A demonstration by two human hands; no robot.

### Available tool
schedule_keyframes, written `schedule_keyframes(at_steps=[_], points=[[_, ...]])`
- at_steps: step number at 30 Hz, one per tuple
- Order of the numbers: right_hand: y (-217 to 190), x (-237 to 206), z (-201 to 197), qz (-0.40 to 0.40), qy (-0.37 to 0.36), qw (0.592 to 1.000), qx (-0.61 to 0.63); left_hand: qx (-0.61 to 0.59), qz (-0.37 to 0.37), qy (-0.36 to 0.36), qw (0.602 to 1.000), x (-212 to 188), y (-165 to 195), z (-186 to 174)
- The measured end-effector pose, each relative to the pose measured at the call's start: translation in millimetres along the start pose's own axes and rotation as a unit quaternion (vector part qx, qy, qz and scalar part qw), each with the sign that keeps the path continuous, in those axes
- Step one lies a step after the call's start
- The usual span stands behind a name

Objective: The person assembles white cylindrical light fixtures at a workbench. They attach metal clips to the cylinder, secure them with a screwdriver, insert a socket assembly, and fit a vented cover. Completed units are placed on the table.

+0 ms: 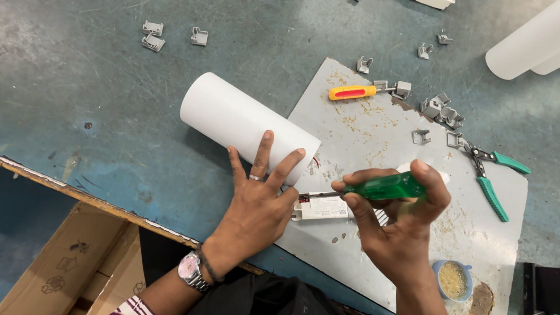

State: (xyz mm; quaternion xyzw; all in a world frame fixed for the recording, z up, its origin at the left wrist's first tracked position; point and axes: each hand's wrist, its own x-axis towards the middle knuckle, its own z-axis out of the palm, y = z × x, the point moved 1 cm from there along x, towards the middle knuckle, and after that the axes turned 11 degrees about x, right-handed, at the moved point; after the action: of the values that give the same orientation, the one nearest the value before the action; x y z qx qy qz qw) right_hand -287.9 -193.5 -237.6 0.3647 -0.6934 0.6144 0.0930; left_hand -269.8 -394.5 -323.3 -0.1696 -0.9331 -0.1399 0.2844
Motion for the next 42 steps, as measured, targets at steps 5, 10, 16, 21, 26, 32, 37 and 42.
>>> schedule_keyframes(at_steps=[5,10,16,21,26,32,37,42], points=[[3.1,5.7,5.0,0.011,-0.021,0.999,-0.023,-0.001,-0.006,-0.010,1.000,-0.1,-1.9,1.2],[4.9,7.6,6.5,0.010,-0.023,1.000,-0.011,-0.002,-0.006,-0.006,1.000,-0.6,-3.0,2.3],[5.7,6.6,5.7,0.006,-0.028,0.999,-0.022,0.003,-0.005,0.001,1.000,-1.0,-3.8,3.0],[6.9,7.0,7.3,0.005,-0.033,0.999,-0.019,-0.001,-0.007,-0.012,1.000,-0.6,-5.3,2.9],[8.4,12.6,10.2,-0.035,-0.051,0.995,-0.079,0.000,-0.007,-0.018,1.000,3.4,-6.4,-1.1],[10.2,16.1,12.1,-0.027,-0.061,0.995,-0.073,0.012,-0.003,-0.041,0.999,16.3,-5.5,-6.7],[14.7,13.2,7.3,-0.010,-0.040,0.998,-0.055,0.011,0.004,-0.067,0.998,24.3,-2.8,-6.0],[18.8,7.7,2.7,0.010,-0.008,0.999,-0.031,0.012,0.010,-0.072,0.997,26.3,4.0,-7.8]])
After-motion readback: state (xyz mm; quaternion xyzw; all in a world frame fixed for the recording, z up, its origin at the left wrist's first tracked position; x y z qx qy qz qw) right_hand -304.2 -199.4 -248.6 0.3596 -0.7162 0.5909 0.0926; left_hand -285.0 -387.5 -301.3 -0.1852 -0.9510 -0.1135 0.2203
